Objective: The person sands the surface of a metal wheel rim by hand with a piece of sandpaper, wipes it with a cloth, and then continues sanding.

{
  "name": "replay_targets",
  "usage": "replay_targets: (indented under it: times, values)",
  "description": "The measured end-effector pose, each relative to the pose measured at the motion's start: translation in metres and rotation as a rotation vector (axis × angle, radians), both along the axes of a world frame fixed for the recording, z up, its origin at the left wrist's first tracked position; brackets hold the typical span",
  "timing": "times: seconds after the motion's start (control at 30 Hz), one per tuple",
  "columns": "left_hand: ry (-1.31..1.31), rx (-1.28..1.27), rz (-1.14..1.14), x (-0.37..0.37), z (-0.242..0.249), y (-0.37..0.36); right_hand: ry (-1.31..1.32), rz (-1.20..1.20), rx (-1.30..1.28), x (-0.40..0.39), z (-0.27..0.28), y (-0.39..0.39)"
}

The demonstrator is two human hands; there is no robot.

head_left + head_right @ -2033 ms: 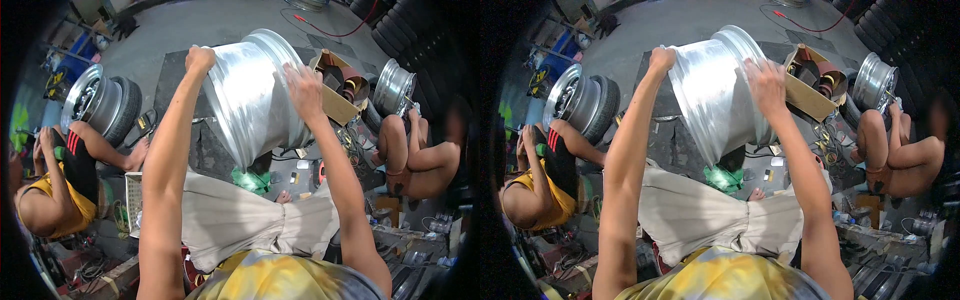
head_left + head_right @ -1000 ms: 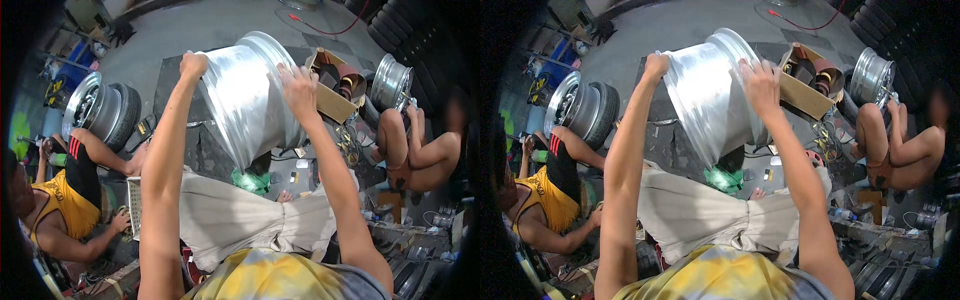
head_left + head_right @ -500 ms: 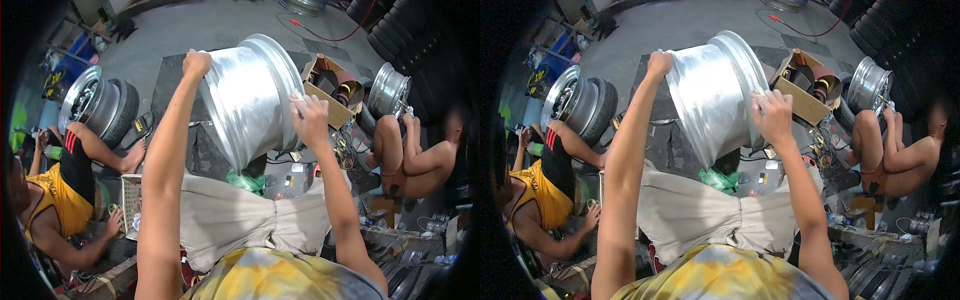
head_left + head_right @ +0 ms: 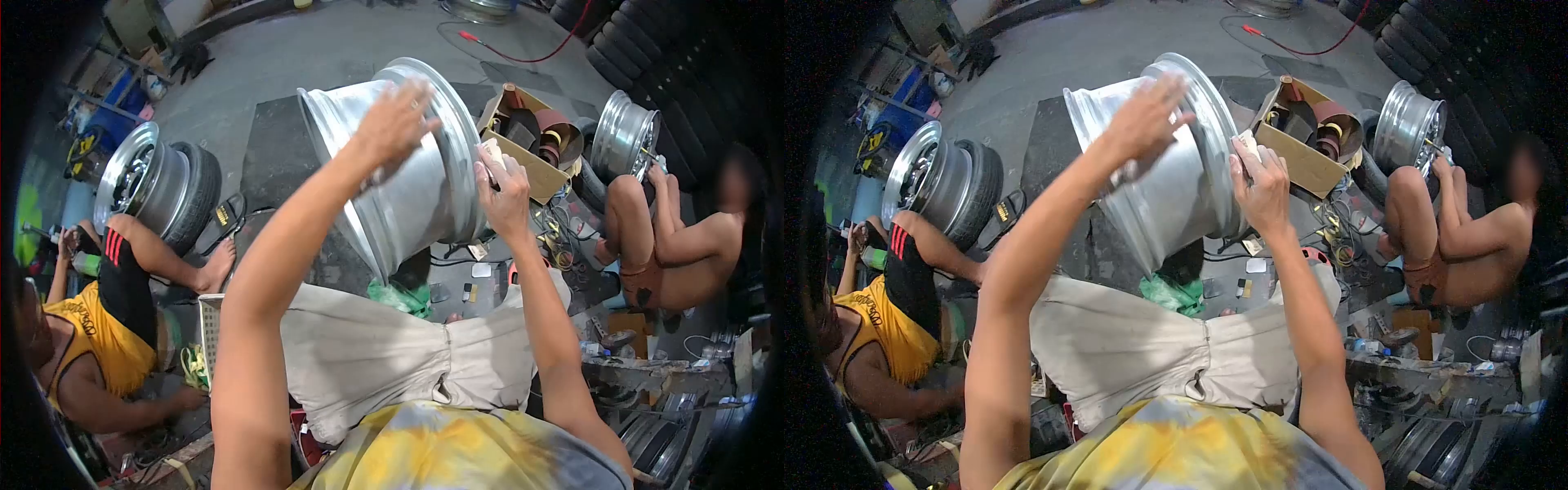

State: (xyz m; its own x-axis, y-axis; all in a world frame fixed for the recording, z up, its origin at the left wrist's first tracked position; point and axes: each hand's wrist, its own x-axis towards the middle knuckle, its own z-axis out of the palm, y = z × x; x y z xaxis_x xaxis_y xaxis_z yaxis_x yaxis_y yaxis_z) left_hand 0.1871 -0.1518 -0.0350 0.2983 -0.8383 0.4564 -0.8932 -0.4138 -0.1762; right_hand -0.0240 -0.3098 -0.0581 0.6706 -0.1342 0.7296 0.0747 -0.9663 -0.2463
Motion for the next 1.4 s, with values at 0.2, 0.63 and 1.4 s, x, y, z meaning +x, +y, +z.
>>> replay_targets:
  times: [0.2,0.63,1.4]
  values:
    - [0.569,0.665,-0.337,-0.127,0.032,0.025,-0.09,-0.015,0.086,-0.006,0.0,-0.012]
    - [0.863,-0.559,0.906,0.078,0.016,0.07,0.059,-0.036,-0.247,0.061,0.017,-0.004]
    - [0.964,-0.635,0.886,0.056,0.023,0.074,0.133,-0.207,-0.333,0.093,0.022,0.003]
